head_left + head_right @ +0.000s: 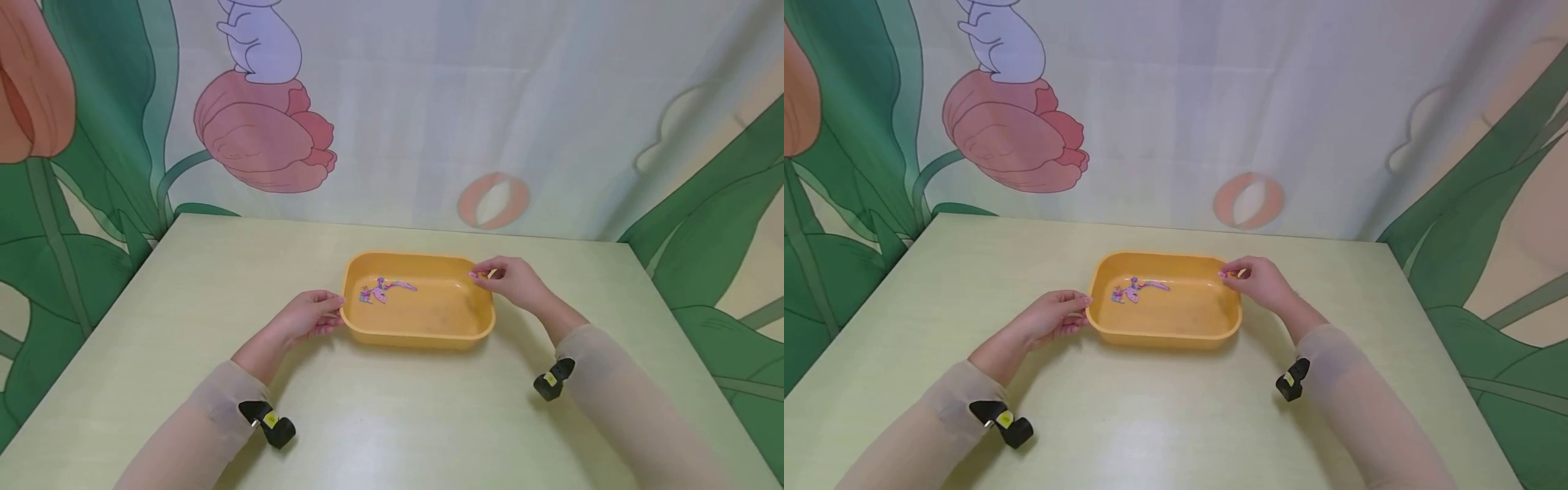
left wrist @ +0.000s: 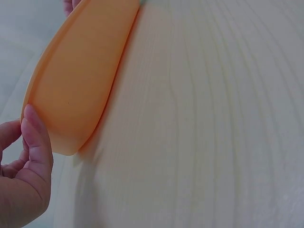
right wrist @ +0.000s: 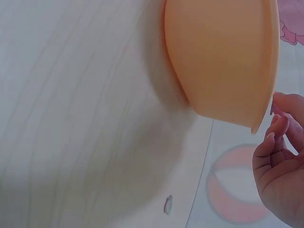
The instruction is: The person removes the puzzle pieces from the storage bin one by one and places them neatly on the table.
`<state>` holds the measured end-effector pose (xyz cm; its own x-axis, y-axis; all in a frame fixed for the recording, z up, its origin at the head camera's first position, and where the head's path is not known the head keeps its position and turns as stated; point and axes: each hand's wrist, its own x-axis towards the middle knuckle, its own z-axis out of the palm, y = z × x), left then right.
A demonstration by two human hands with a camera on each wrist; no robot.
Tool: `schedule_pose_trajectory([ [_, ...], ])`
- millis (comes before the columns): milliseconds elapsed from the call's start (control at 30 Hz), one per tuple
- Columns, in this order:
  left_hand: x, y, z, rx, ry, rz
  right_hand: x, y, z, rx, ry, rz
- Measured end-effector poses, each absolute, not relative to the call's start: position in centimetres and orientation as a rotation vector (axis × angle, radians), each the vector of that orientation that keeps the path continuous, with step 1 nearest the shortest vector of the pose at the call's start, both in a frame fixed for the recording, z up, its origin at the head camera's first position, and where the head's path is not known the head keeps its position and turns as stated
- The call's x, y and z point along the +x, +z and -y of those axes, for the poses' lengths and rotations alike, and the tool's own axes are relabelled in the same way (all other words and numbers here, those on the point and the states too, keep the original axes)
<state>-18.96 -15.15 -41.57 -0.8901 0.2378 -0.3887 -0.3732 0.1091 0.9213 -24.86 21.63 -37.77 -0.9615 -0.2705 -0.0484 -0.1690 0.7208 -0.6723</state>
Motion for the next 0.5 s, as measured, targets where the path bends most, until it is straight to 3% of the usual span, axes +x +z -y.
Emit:
schedule_pose_trajectory([
  [500, -19.0, -41.7, 15.1, -0.139, 1.848, -1.941, -24.8, -38.4, -26.1, -0.244, -1.044, -2.789],
])
